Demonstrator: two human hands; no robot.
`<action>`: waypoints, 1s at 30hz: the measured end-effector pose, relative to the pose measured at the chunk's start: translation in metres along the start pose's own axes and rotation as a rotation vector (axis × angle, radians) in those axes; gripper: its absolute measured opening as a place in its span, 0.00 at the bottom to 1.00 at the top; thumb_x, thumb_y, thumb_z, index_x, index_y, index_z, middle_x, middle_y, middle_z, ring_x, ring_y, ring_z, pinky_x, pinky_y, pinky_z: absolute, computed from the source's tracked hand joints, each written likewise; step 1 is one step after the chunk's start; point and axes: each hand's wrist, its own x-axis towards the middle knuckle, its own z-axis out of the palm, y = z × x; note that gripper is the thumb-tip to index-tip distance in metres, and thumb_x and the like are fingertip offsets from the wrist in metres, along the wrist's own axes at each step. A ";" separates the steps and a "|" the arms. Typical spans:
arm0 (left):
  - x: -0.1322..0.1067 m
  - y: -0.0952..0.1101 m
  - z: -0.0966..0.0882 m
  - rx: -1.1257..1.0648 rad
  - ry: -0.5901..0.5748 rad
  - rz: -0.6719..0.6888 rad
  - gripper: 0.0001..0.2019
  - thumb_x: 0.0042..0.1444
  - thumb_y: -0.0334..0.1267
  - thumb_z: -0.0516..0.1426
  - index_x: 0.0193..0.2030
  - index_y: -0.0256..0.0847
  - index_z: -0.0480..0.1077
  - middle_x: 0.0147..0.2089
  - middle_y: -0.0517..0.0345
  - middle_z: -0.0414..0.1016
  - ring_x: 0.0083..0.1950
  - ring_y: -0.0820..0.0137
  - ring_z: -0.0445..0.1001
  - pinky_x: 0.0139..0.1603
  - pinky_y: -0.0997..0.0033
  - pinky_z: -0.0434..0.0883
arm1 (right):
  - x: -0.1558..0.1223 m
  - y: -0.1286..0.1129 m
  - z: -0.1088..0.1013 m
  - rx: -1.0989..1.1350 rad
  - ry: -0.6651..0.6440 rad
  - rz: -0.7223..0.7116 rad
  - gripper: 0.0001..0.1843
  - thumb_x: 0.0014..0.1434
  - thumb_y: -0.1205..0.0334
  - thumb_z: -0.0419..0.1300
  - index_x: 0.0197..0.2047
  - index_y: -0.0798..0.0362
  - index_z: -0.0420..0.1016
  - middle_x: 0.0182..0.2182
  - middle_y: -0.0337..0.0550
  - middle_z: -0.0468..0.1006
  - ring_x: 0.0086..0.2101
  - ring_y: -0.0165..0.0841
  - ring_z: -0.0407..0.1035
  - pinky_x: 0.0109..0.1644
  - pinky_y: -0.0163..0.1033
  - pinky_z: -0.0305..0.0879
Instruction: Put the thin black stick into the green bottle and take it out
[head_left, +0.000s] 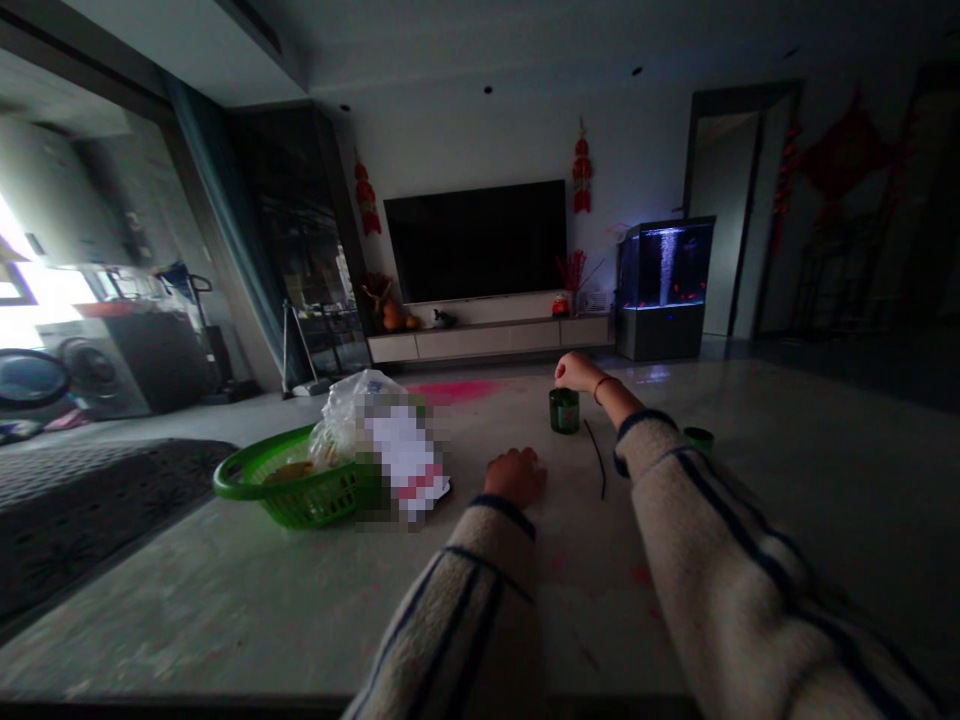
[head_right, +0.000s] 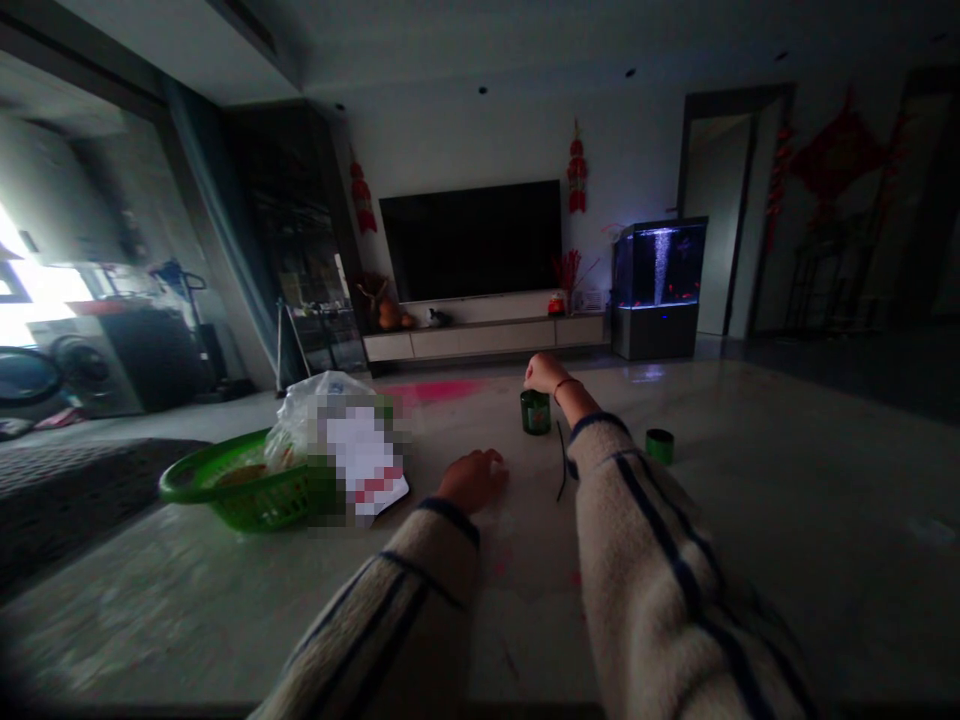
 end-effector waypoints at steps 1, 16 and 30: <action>0.000 0.000 0.000 0.001 0.001 0.002 0.19 0.53 0.46 0.46 0.50 0.43 0.64 0.48 0.49 0.70 0.46 0.62 0.71 0.45 0.64 0.66 | 0.000 0.000 0.000 0.010 0.005 -0.003 0.07 0.40 0.69 0.60 0.27 0.57 0.77 0.27 0.43 0.79 0.30 0.29 0.71 0.31 0.27 0.62; -0.001 0.001 -0.004 0.012 -0.024 0.016 0.19 0.54 0.45 0.46 0.51 0.43 0.63 0.49 0.48 0.70 0.47 0.63 0.70 0.45 0.65 0.66 | -0.014 -0.010 -0.068 0.151 0.335 -0.093 0.08 0.44 0.69 0.58 0.31 0.59 0.72 0.28 0.43 0.75 0.29 0.28 0.67 0.33 0.30 0.61; -0.001 0.002 -0.006 -0.013 -0.008 0.018 0.19 0.54 0.45 0.46 0.50 0.42 0.64 0.48 0.47 0.70 0.47 0.64 0.70 0.45 0.66 0.66 | -0.062 0.035 -0.120 0.027 -0.459 0.445 0.20 0.40 0.53 0.65 0.35 0.58 0.73 0.31 0.50 0.76 0.28 0.37 0.72 0.31 0.41 0.67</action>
